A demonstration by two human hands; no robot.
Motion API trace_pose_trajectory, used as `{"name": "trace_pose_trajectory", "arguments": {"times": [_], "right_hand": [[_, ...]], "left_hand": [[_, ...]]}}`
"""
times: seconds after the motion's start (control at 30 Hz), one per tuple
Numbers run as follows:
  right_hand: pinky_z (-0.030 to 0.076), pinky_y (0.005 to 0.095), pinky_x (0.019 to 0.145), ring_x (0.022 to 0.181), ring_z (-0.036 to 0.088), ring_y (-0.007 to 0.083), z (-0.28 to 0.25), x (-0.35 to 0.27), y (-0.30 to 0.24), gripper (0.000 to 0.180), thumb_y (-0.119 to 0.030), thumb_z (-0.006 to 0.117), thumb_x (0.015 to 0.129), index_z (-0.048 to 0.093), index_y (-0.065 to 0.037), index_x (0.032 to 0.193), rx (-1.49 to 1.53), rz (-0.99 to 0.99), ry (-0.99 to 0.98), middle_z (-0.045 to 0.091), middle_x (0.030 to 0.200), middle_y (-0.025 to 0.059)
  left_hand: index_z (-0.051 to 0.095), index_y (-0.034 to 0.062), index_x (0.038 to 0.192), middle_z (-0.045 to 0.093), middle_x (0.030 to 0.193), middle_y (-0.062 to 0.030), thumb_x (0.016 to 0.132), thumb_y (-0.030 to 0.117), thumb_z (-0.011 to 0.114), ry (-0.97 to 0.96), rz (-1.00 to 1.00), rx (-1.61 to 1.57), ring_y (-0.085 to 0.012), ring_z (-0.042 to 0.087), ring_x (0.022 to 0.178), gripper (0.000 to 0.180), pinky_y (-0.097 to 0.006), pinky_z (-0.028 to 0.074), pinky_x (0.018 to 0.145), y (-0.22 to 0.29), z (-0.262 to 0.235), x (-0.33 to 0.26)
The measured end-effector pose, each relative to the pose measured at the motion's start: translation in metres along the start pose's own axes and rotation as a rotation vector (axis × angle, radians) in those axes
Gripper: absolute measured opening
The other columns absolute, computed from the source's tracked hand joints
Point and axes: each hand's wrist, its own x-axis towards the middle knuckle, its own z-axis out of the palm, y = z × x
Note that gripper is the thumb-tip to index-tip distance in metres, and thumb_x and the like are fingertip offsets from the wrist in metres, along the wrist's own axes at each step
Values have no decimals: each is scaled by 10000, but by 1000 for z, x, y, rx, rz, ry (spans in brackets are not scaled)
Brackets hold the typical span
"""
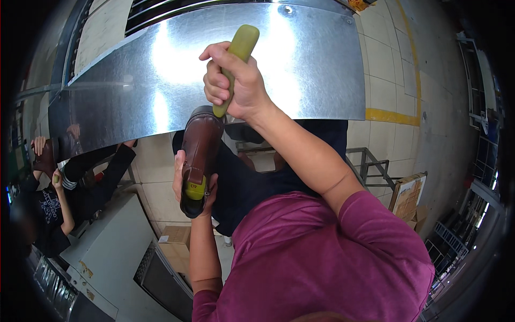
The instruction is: Inspecting leather boots for defects and wiping them clean with a yellow sponge tool at an industrial conveyor station.
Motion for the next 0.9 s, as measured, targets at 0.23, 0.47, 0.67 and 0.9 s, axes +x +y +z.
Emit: {"name": "trace_pose_trajectory", "arguments": {"times": [0.23,0.47,0.67,0.9], "right_hand": [[345,270,445,462,369,88,3,-15,26,213,-249,654,1033,580,-54,989,14,-162,101,413,605,-5],[335,265,420,433,380,77,-3,20,17,242,-253,686,1014,580,-51,934,-22,166,80,415,585,-23],[325,263,404,412,361,79,-13,29,25,261,-306,573,1082,621,-94,937,188,189,130,397,535,-53],[331,270,416,430,361,81,0,28,31,252,-289,534,1092,616,-92,957,88,198,36,407,563,-46]], "left_hand": [[414,27,1434,570,1443,-320,906,323,805,-25,76,43,-473,574,1342,720,-598,414,1170,12,-2,13],[508,-23,1480,571,1462,-277,896,315,778,57,133,-8,-432,568,1363,727,-501,421,1176,-2,10,6],[449,1,1454,585,1442,-296,903,292,802,108,163,-67,-443,571,1362,716,-570,401,1190,-3,11,6],[493,12,1370,620,1400,-303,921,301,812,137,182,-132,-431,629,1302,622,-608,435,1149,-9,10,6]]}}
